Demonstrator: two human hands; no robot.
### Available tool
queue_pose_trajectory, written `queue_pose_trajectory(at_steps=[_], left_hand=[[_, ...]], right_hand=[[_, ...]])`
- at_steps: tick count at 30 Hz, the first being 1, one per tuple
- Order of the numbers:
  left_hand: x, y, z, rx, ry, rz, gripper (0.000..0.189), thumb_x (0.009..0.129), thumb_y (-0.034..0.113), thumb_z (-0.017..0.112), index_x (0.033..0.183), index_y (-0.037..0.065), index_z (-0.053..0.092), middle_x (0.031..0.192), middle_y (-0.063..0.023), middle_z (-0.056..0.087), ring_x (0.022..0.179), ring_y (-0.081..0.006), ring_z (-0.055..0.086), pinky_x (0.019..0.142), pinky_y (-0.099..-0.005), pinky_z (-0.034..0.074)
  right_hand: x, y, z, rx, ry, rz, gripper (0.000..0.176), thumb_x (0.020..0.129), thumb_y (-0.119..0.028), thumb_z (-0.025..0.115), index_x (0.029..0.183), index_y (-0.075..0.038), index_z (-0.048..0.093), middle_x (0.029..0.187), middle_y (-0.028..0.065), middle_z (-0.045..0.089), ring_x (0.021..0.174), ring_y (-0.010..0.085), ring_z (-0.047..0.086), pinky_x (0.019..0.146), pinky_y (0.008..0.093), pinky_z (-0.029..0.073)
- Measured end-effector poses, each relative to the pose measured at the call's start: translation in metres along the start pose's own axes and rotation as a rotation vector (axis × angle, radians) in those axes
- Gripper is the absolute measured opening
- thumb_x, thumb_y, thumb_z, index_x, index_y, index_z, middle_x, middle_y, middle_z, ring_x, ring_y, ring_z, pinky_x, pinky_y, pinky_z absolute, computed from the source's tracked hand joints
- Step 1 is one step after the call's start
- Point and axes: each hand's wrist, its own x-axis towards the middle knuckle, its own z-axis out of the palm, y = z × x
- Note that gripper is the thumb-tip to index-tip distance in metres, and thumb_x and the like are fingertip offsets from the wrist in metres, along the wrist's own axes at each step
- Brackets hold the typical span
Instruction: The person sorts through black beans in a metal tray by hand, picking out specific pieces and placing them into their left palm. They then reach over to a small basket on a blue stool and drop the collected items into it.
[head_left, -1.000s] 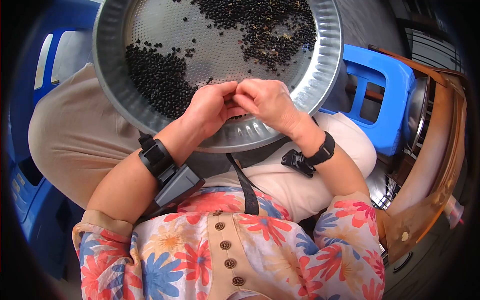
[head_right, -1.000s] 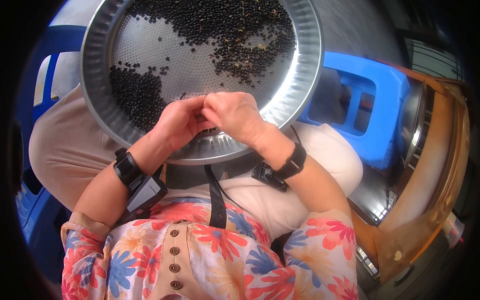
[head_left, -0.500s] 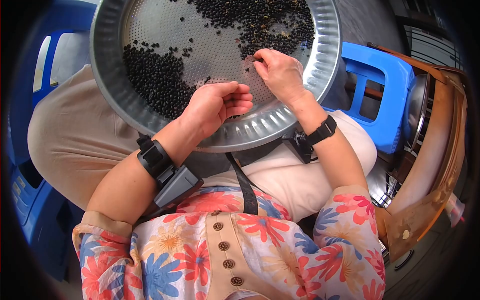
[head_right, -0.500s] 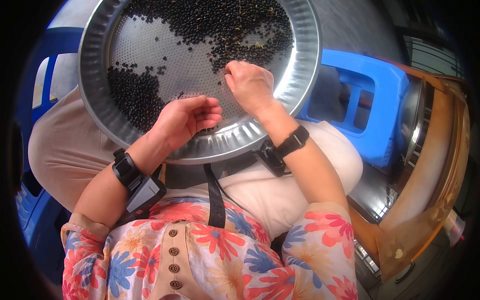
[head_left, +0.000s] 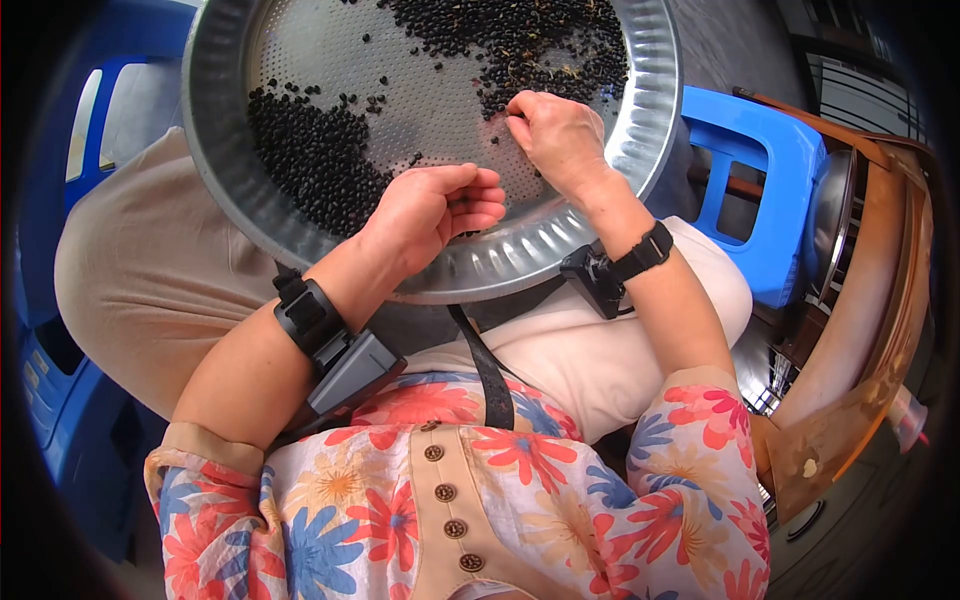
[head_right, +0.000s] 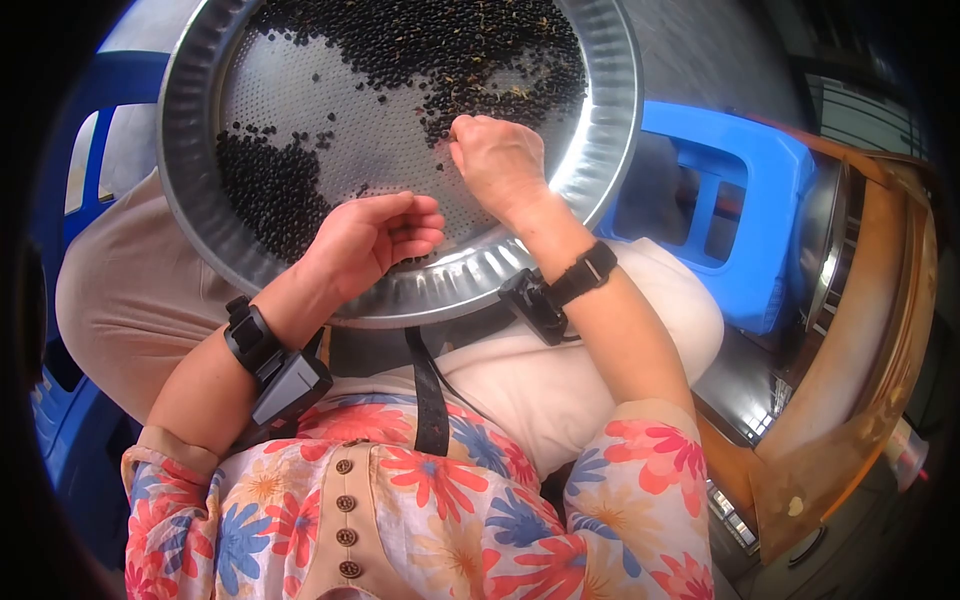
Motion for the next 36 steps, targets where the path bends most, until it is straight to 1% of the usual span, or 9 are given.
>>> queue_pose_trajectory(at_steps=[8,10,11,13,17,20,24,30,36], left_hand=[[0.0,0.002,0.002,0.003,0.027,0.005,0.027,0.092,0.014,0.042,0.098,-0.008,0.054,0.089,-0.0153,0.061,0.08,-0.0215,0.061,0.072,-0.0287,0.053],[0.002,0.002,0.0,0.002,0.034,0.006,0.027,0.092,0.015,0.041,0.098,-0.008,0.054,0.09,-0.0153,0.061,0.08,-0.0215,0.061,0.072,-0.0288,0.053],[0.004,0.001,-0.002,-0.02,0.028,0.009,0.027,0.092,0.015,0.041,0.098,-0.008,0.054,0.09,-0.0151,0.06,0.08,-0.0214,0.061,0.072,-0.0288,0.053],[0.004,0.001,-0.001,-0.04,0.022,0.013,0.028,0.092,0.015,0.04,0.099,-0.008,0.054,0.09,-0.0149,0.06,0.08,-0.0214,0.061,0.072,-0.0288,0.053],[0.006,-0.001,0.002,-0.036,0.03,0.017,0.028,0.093,0.016,0.04,0.099,-0.007,0.054,0.09,-0.0152,0.06,0.081,-0.0214,0.061,0.073,-0.0293,0.053],[0.005,0.0,0.003,-0.014,0.025,-0.004,0.028,0.093,0.016,0.04,0.099,-0.008,0.054,0.091,-0.0161,0.06,0.081,-0.0219,0.061,0.073,-0.0296,0.053],[0.004,0.002,0.007,-0.002,0.039,-0.005,0.028,0.093,0.016,0.041,0.099,-0.009,0.054,0.091,-0.0171,0.06,0.081,-0.0227,0.061,0.073,-0.0296,0.053],[0.002,0.003,0.007,-0.023,0.031,-0.001,0.026,0.092,0.014,0.043,0.096,-0.01,0.054,0.087,-0.0161,0.06,0.077,-0.0209,0.061,0.071,-0.0287,0.054],[0.001,0.003,0.007,0.008,0.029,-0.009,0.029,0.093,0.016,0.04,0.1,-0.009,0.053,0.091,-0.0167,0.06,0.082,-0.0226,0.061,0.073,-0.0292,0.053]], right_hand=[[-0.003,-0.001,0.002,-0.014,-0.006,0.014,0.01,0.078,-0.018,0.056,0.078,-0.009,0.061,0.073,0.0078,0.062,0.067,0.0267,0.061,0.061,0.037,0.048],[-0.012,-0.012,-0.006,0.203,-0.048,0.065,0.01,0.077,-0.017,0.058,0.075,-0.008,0.061,0.071,0.0084,0.061,0.065,0.0265,0.06,0.059,0.0352,0.047],[-0.018,-0.019,-0.008,0.204,-0.048,0.063,0.01,0.077,-0.017,0.058,0.075,-0.008,0.061,0.071,0.0084,0.061,0.065,0.0265,0.06,0.059,0.0352,0.047],[-0.031,-0.033,-0.012,0.313,-0.068,-0.117,0.014,0.078,-0.02,0.054,0.07,-0.01,0.057,0.068,0.0076,0.06,0.065,0.0255,0.06,0.058,0.0361,0.047],[-0.034,-0.025,-0.015,0.364,-0.077,-0.088,0.012,0.078,-0.02,0.055,0.073,-0.01,0.06,0.071,0.0078,0.06,0.067,0.0254,0.06,0.06,0.035,0.048],[-0.025,-0.001,-0.013,0.37,0.081,0.035,0.01,0.078,-0.019,0.056,0.076,-0.01,0.061,0.074,0.0085,0.061,0.068,0.0266,0.06,0.061,0.0364,0.048],[-0.021,0.015,-0.009,0.217,0.061,0.103,0.009,0.079,-0.017,0.056,0.08,-0.01,0.062,0.077,0.0086,0.062,0.071,0.0275,0.06,0.064,0.037,0.048],[-0.021,0.01,-0.005,0.155,0.025,0.056,0.01,0.08,-0.017,0.055,0.084,-0.01,0.061,0.078,0.0074,0.062,0.074,0.0262,0.06,0.066,0.0366,0.048],[-0.017,0.011,-0.002,0.129,-0.003,0.069,0.009,0.079,-0.016,0.055,0.081,-0.009,0.06,0.077,0.0071,0.062,0.074,0.0258,0.061,0.065,0.0368,0.048]])
